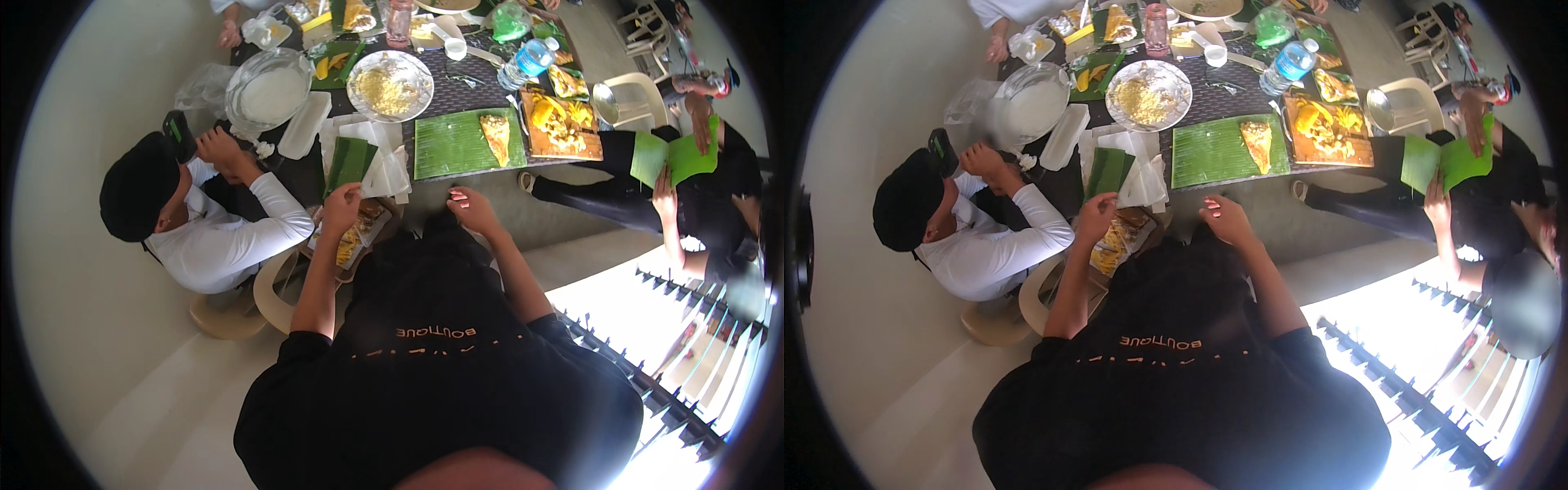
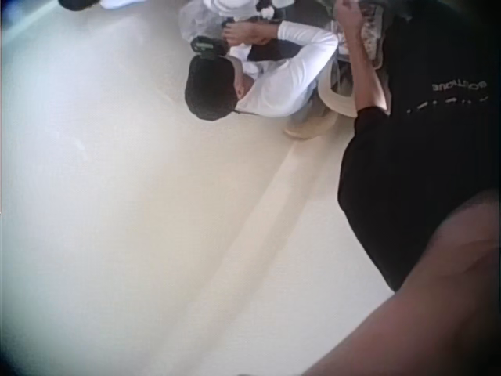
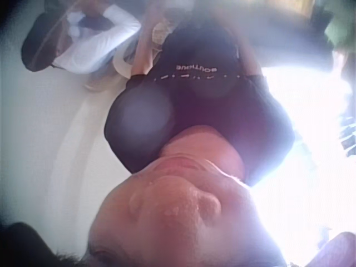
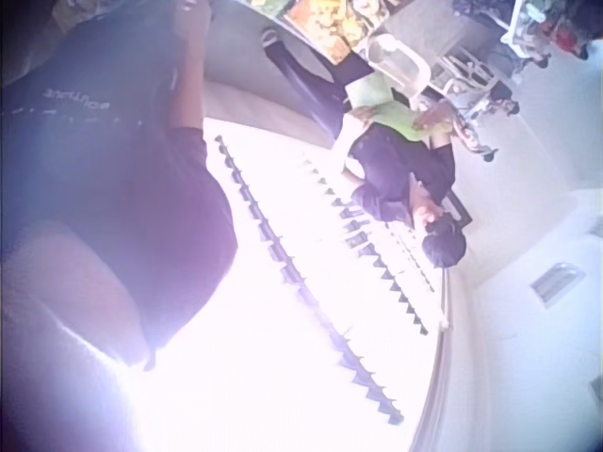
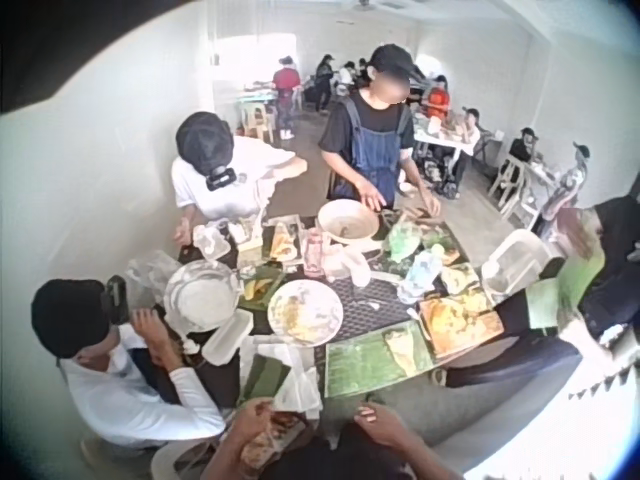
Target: The person assembles a food item by placing a filling onto a banana leaf and folding it into a cone shape. They handle the leaf and filling with their hands, adjusting the shape and placing the finished item on the table.
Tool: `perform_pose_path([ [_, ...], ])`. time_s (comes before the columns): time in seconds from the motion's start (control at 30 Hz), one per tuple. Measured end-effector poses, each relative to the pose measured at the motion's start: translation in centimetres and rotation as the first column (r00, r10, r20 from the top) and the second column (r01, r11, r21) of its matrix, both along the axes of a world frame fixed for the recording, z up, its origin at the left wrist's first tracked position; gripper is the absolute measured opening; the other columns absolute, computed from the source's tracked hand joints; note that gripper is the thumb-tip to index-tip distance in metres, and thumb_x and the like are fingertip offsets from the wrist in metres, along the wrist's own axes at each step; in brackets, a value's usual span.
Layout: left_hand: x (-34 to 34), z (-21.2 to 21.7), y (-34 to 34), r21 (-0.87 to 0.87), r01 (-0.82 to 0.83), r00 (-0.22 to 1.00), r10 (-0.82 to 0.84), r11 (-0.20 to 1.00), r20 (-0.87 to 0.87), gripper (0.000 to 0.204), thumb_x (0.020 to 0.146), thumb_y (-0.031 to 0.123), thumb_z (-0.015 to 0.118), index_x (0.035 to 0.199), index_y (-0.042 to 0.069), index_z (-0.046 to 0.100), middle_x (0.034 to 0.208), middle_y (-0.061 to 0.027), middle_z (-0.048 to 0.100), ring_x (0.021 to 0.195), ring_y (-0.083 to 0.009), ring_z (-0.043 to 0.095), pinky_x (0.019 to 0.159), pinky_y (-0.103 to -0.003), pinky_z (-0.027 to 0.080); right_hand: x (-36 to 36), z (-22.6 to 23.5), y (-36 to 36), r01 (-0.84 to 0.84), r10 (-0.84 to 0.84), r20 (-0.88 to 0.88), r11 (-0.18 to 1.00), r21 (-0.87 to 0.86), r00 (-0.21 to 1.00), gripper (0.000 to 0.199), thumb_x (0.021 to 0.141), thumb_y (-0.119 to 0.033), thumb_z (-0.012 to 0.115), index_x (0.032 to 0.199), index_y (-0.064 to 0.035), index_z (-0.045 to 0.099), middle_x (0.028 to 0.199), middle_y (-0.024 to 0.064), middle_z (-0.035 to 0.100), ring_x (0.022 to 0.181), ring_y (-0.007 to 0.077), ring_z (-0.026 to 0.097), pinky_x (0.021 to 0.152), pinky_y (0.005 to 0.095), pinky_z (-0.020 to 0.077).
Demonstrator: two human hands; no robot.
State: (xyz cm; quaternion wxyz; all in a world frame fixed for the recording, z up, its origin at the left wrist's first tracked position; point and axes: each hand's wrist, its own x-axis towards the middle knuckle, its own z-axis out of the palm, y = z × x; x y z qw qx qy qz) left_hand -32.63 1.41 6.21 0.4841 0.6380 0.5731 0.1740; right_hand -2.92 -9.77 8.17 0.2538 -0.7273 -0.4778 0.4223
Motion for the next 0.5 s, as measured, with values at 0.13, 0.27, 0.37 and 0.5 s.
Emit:
perform_pose_path([
  [0.13, 0.1, -0.1, 1.3, 0.436, 0.199, 0.881, 0.034, 0.877, -0.471, 0.040, 0.080, 0.018, 0.058, 0.117, 0.005, 0.056, 0.110, -0.0176, 0.059, 0.103, -0.0309, 0.055, 0.087, -0.039, 0.045, 0.2, 0.4, -0.7, 0.048, -0.048, 0.006, 0.999, 0.006, 0.999, 0.037, 0.081, -0.023, 0.062, 0.111, -0.0014, 0.059, 0.100, 0.0146, 0.065, 0.088, 0.0217, 0.064, 0.079, 0.0324, 0.0504],
  [0.27, 1.9, -2.0, 2.6, 0.587, 0.295, 0.880, 0.025, 0.754, -0.474, 0.057, 0.074, 0.018, 0.061, 0.127, 0.007, 0.046, 0.117, -0.0167, 0.054, 0.110, -0.0301, 0.050, 0.093, -0.042, 0.041, -0.7, 0.2, -0.6, 0.023, -0.023, -0.007, 1.000, 0.007, 1.000, 0.036, 0.081, -0.022, 0.062, 0.110, 0.0005, 0.059, 0.100, 0.0149, 0.065, 0.088, 0.0230, 0.064, 0.079, 0.0324, 0.0503],
  [0.37, 2.1, -3.3, 2.9, 0.572, 0.457, 0.806, -0.044, 0.681, -0.591, 0.067, 0.070, 0.018, 0.062, 0.132, 0.007, 0.040, 0.116, -0.0171, 0.054, 0.108, -0.0300, 0.052, 0.094, -0.043, 0.041, -1.7, 1.1, 0.2, 0.009, -0.009, -0.051, 1.000, 0.011, 0.999, 0.037, 0.081, -0.022, 0.062, 0.109, 0.0015, 0.059, 0.101, 0.0154, 0.065, 0.089, 0.0242, 0.064, 0.079, 0.0329, 0.0501],
  [0.5, 1.8, -3.0, 3.5, 0.446, 0.550, 0.749, -0.181, 0.706, -0.638, 0.067, 0.070, 0.015, 0.060, 0.133, 0.008, 0.039, 0.104, -0.0179, 0.060, 0.096, -0.0308, 0.058, 0.091, -0.044, 0.042, -1.9, 0.6, 0.3, 0.012, -0.011, -0.034, 0.999, 0.031, 0.999, 0.037, 0.081, -0.024, 0.062, 0.109, 0.0006, 0.059, 0.102, 0.0152, 0.065, 0.090, 0.0249, 0.064, 0.079, 0.0338, 0.0500],
])
